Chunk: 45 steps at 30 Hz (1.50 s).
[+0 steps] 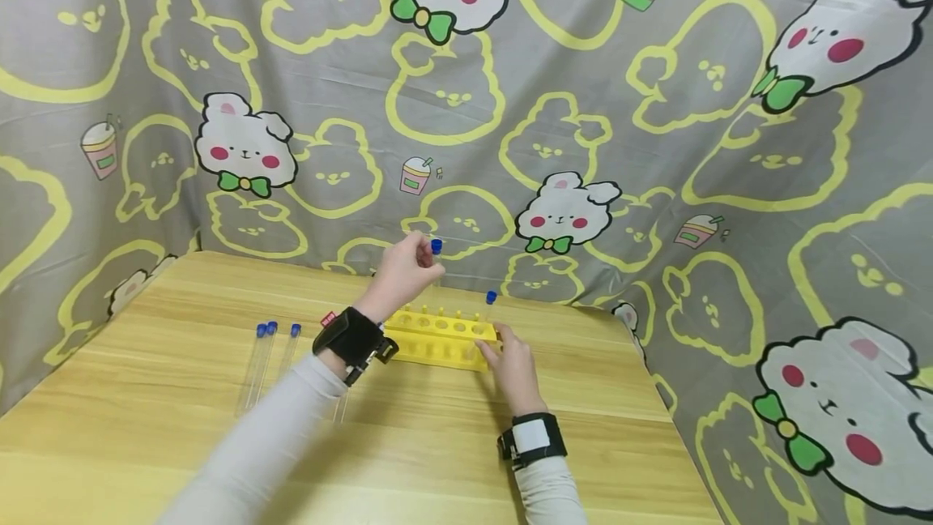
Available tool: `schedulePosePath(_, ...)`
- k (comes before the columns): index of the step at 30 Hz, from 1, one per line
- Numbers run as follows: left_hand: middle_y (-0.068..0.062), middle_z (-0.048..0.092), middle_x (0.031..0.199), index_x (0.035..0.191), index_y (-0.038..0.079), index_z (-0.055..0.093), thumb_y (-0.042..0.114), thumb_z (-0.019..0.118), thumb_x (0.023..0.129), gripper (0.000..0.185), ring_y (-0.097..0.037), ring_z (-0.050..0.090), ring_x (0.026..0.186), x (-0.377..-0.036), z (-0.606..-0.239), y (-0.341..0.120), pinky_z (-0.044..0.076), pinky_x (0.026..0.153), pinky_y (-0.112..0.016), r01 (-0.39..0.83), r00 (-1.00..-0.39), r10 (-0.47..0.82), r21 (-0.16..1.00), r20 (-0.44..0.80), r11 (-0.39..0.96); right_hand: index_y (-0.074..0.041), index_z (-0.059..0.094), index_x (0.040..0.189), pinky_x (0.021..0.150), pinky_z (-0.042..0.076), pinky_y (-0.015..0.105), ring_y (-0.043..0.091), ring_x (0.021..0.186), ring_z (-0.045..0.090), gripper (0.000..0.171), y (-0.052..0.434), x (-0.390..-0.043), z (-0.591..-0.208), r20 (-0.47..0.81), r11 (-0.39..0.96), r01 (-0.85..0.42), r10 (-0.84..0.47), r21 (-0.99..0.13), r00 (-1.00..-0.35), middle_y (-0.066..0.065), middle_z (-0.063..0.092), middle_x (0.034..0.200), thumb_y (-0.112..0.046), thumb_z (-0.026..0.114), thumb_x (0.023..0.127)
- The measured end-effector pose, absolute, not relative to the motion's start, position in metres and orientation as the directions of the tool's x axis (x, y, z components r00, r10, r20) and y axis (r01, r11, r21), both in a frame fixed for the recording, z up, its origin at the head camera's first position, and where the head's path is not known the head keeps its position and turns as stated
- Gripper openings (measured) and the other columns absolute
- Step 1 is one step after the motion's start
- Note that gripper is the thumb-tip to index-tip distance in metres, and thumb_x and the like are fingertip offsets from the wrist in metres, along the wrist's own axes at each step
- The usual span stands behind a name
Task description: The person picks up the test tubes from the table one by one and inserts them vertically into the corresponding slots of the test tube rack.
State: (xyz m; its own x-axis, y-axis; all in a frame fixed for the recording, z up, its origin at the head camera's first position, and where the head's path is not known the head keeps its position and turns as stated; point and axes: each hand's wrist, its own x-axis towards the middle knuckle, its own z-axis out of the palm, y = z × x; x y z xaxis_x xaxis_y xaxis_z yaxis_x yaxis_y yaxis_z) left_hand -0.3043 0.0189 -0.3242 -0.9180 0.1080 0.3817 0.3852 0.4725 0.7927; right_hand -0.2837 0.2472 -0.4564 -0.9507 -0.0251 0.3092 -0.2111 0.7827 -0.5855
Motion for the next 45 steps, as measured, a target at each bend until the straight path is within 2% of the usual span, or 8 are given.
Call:
schedulePosePath(3,-0.004,0.059,0.086,0.097,0.007,0.054,0.019,0.069,0.082,0.024,-0.018,0.055,0.076,-0.305,-0.326,0.028,0.047,0.067,-0.027,0.4,-0.913,0.122,0.792,0.39,0.461,0.003,0.053,0.132,0.089,0.055,0.047,0.043,0.107,0.065,0.054,0.247,-0.284,-0.457,0.315,0.782,-0.215,-0.025,-0.585,-0.949,0.031,0.059,0.127,-0.027,0.069,0.09)
schedulePosePath(13,-0.003,0.06,0.088,0.096,0.01,0.054,0.017,0.069,0.082,0.021,-0.016,0.056,0.079,-0.307,-0.337,0.05,0.049,0.07,-0.024,0.447,-0.891,0.144,0.776,0.431,0.445,0.002,0.053,0.132,0.09,0.054,0.047,0.044,0.108,0.065,0.052,0.246,-0.283,-0.454,0.31,0.77,-0.219,-0.029,-0.599,-0.95,0.031,0.057,0.13,-0.027,0.068,0.091)
schedulePosePath(22,-0.001,0.058,0.087,0.1,0.007,0.055,0.017,0.07,0.082,0.025,-0.015,0.055,0.078,-0.315,-0.355,0.058,0.048,0.069,-0.023,0.424,-0.905,0.178,0.776,0.387,0.467,0.003,0.052,0.132,0.09,0.054,0.047,0.043,0.108,0.065,0.054,0.244,-0.284,-0.454,0.302,0.767,-0.213,-0.026,-0.605,-0.953,0.03,0.058,0.13,-0.027,0.068,0.09)
schedulePosePath(28,-0.001,0.057,0.087,0.094,0.011,0.053,0.018,0.07,0.083,0.021,-0.014,0.054,0.077,-0.317,-0.366,0.061,0.047,0.067,-0.023,0.409,-0.912,0.192,0.76,0.364,0.505,0.004,0.053,0.132,0.089,0.055,0.046,0.043,0.107,0.065,0.054,0.244,-0.283,-0.454,0.307,0.774,-0.21,-0.021,-0.597,-0.952,0.031,0.059,0.127,-0.027,0.068,0.091)
schedulePosePath(35,-0.004,0.059,0.088,0.098,0.008,0.055,0.016,0.07,0.082,0.024,-0.014,0.052,0.076,-0.318,-0.379,0.065,0.046,0.066,-0.022,0.396,-0.918,0.217,0.753,0.332,0.525,0.006,0.053,0.13,0.088,0.055,0.047,0.044,0.104,0.066,0.052,0.245,-0.283,-0.455,0.324,0.775,-0.221,-0.023,-0.592,-0.946,0.032,0.061,0.123,-0.024,0.069,0.09)
schedulePosePath(45,-0.002,0.057,0.086,0.096,0.009,0.054,0.018,0.07,0.082,0.022,-0.014,0.052,0.075,-0.318,-0.394,0.069,0.045,0.065,-0.022,0.38,-0.925,0.231,0.749,0.302,0.542,0.005,0.054,0.129,0.087,0.056,0.046,0.043,0.104,0.067,0.053,0.247,-0.284,-0.455,0.338,0.781,-0.229,-0.024,-0.581,-0.941,0.031,0.061,0.123,-0.025,0.07,0.089)
